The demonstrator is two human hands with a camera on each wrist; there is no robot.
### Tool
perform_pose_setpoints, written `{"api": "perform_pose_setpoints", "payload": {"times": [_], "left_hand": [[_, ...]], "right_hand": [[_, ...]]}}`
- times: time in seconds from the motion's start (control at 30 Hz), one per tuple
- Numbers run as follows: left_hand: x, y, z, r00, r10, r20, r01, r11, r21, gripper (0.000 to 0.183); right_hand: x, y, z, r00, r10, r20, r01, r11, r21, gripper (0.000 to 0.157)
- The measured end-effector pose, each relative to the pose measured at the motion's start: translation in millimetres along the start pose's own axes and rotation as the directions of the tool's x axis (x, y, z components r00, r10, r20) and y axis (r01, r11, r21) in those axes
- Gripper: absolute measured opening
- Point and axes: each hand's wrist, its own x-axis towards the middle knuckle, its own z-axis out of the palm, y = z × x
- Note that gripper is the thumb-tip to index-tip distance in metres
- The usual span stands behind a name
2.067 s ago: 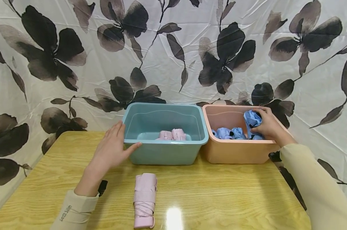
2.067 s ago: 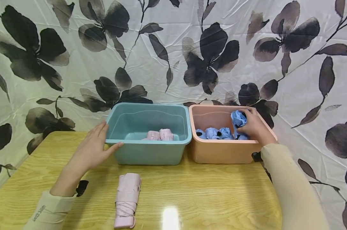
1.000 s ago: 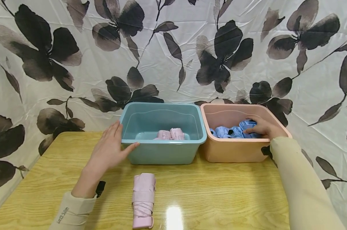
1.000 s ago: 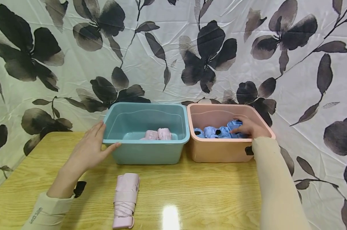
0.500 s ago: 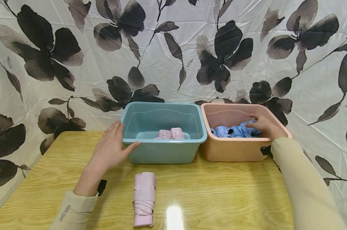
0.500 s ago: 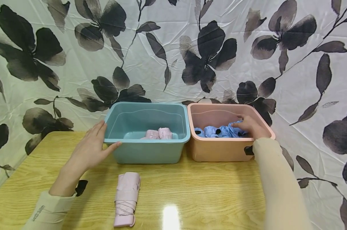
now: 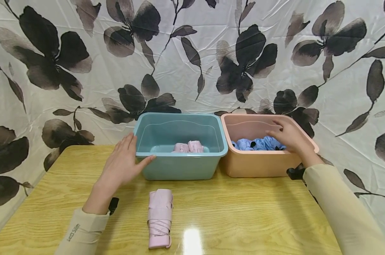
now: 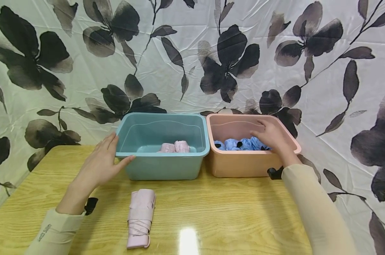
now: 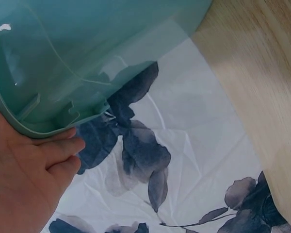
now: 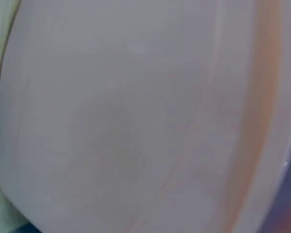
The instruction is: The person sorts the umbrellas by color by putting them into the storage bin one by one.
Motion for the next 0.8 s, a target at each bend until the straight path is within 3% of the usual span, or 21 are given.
{"api": "perform_pose_setpoints", "payload": {"times": [0.13,0.23,0.37,0.53,0.63,0.8], "left_hand": [[0.7,0.0,0.7,1.0,0.003,-0.004,-0.003,1.0,0.0,0.11],[1.0,-0.8,1.3,1.0,0.007,-0.008,-0.006,1.0,0.002,0.11],[1.0,-1.5,1.2,1.0,0.011,-0.01,-0.011,1.0,0.005,0.11],[1.3,-0.2,0.0,1.0,0.012,-0.007,-0.012,1.0,0.001,0.111],[1.7,-0.1,-0.2,1.0,0.01,-0.005,-0.01,1.0,0.001,0.111],[1.6,-0.6,0.5,1.0,0.012,-0.006,-0.012,1.0,0.003,0.111]], "right_hand": [[-18,-20,6.5,0.99,-0.04,-0.137,0.051,0.996,0.08,0.075],[-34,-35,12.7,0.968,-0.07,-0.242,0.098,0.99,0.103,0.071],[-52,-55,24.9,0.92,-0.122,-0.372,0.186,0.972,0.142,0.064],[-70,-75,44.0,0.848,-0.191,-0.495,0.321,0.927,0.192,0.057],[-78,-87,58.0,0.806,-0.225,-0.548,0.389,0.899,0.202,0.054],[-93,-109,83.5,0.758,-0.291,-0.584,0.506,0.827,0.245,0.053]]}}
